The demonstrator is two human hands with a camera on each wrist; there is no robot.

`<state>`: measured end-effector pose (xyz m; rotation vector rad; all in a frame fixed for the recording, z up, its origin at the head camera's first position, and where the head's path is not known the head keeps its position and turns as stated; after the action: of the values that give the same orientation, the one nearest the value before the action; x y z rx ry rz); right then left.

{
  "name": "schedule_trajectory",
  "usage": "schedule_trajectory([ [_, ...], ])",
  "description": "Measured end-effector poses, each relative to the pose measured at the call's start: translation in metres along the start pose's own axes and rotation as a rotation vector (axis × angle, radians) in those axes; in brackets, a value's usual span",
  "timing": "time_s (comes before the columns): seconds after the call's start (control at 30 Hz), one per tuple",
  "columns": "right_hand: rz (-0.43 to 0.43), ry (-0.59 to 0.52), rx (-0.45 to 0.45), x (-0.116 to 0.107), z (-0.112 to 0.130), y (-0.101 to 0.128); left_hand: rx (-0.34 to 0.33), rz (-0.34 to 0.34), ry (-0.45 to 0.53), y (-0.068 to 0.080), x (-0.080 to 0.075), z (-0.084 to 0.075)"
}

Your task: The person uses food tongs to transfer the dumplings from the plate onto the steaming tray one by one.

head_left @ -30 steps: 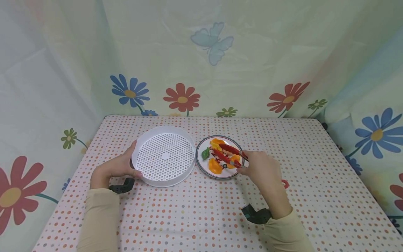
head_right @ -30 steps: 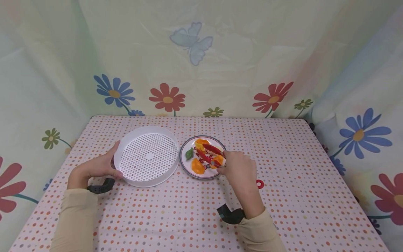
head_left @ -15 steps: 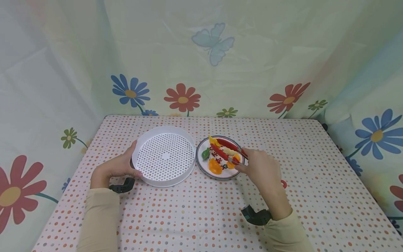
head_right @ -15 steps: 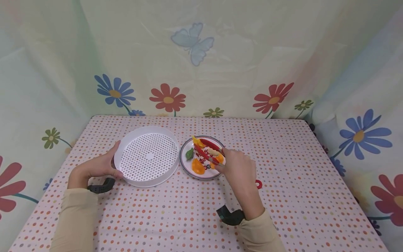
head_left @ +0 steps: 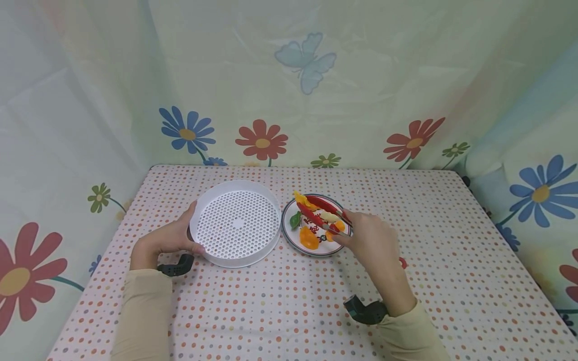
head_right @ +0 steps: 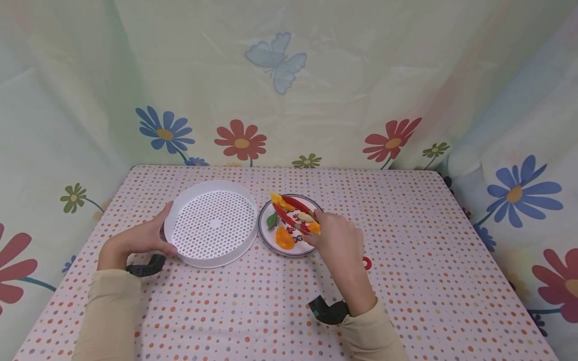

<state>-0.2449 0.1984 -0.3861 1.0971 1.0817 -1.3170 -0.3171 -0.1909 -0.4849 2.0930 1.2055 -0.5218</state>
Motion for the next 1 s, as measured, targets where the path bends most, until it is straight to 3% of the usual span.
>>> schedule_trajectory([
  [0.43,-0.061,0.016,-0.05,0.001,0.014,0.002,-0.006,0.008,-0.009,0.003,-0.003,0.0],
  [0.83,-0.049,0.014,-0.092,0.004,0.026,0.003,-0.027,0.007,0.003,0.004,-0.001,0.004],
  [1.0,-0.058,0.036,-0.121,0.005,0.043,0.004,-0.015,0.014,0.002,0.001,0.001,-0.001],
])
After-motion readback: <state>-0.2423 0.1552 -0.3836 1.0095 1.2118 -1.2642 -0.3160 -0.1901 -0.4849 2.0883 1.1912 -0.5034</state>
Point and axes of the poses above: each hand's wrist, its own y-axis away from the middle knuckle, its own x-axis out of the palm, z = x × y, the point moved 7 cm from there along -y, towards the middle knuckle, and after that the axes turned 4 degrees about -x, right-handed, at the moved point
